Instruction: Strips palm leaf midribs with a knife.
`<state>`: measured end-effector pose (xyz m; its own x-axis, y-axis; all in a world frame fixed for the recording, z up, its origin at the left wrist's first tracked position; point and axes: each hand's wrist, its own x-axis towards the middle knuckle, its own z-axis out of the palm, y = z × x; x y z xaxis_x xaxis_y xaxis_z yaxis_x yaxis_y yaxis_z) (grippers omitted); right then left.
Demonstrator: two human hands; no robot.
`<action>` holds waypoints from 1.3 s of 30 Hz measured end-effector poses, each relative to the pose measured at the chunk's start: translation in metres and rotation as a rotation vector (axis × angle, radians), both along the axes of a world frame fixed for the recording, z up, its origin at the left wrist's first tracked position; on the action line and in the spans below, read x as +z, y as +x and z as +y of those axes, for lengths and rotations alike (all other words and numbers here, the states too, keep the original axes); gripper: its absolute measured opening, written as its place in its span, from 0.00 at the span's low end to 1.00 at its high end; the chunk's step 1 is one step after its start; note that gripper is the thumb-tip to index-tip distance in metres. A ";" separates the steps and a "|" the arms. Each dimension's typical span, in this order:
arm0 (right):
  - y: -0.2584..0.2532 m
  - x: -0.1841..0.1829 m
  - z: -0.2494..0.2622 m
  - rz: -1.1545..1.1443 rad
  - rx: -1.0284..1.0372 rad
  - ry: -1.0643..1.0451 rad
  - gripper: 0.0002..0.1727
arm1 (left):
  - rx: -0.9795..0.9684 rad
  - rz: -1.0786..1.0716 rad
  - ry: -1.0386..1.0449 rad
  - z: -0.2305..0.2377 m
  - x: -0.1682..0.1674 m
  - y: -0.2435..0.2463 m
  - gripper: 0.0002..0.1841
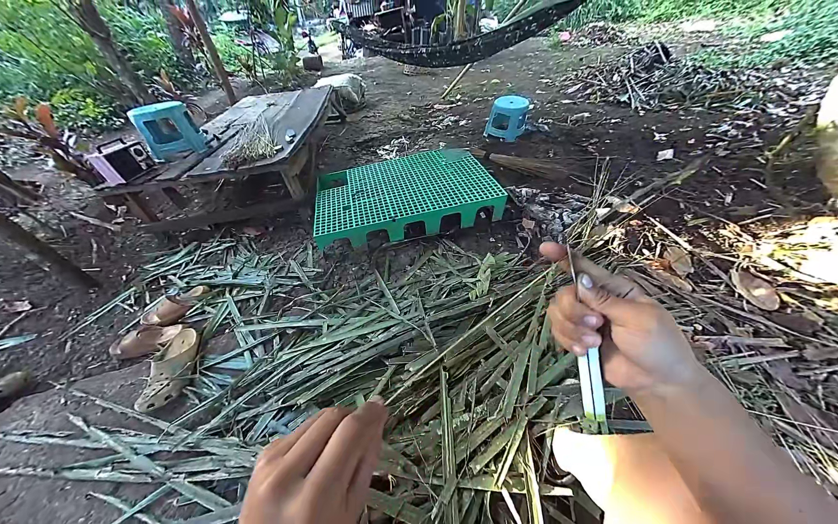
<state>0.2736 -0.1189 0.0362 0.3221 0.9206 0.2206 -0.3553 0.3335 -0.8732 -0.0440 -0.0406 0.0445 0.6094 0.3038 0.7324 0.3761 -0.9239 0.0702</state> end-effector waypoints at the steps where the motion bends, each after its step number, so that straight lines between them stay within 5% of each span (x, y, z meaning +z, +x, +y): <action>1: 0.005 0.002 0.000 0.010 -0.034 -0.008 0.25 | 0.005 0.009 -0.010 0.001 0.001 -0.004 0.08; 19: 0.103 -0.011 0.014 0.238 -0.640 -0.091 0.18 | 0.184 0.110 -0.113 0.035 -0.007 -0.077 0.13; 21: 0.113 -0.021 0.012 0.101 -0.694 -0.211 0.17 | 0.253 0.078 -0.132 0.044 -0.011 -0.089 0.14; 25: 0.075 -0.018 0.004 -0.837 0.026 -0.671 0.24 | 0.283 0.054 -0.157 0.039 -0.012 -0.076 0.13; 27: 0.039 -0.018 0.013 -1.063 0.337 -0.673 0.26 | 0.249 0.037 -0.184 0.034 -0.014 -0.065 0.12; 29: 0.002 -0.022 0.016 -0.966 0.433 -0.459 0.28 | 0.199 0.021 -0.228 0.031 -0.016 -0.057 0.11; 33: -0.060 -0.029 0.020 -0.419 0.521 -0.076 0.32 | 0.098 0.002 -0.277 0.023 -0.019 -0.041 0.11; 39: -0.096 -0.027 0.024 -0.189 0.642 0.004 0.29 | -0.056 -0.013 -0.314 0.009 -0.022 -0.020 0.08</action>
<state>0.1777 -0.0951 0.0088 -0.3342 0.9157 0.2231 -0.3258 0.1098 -0.9390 -0.0642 -0.0315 0.0227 0.6229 0.4823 0.6159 0.3226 -0.8756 0.3594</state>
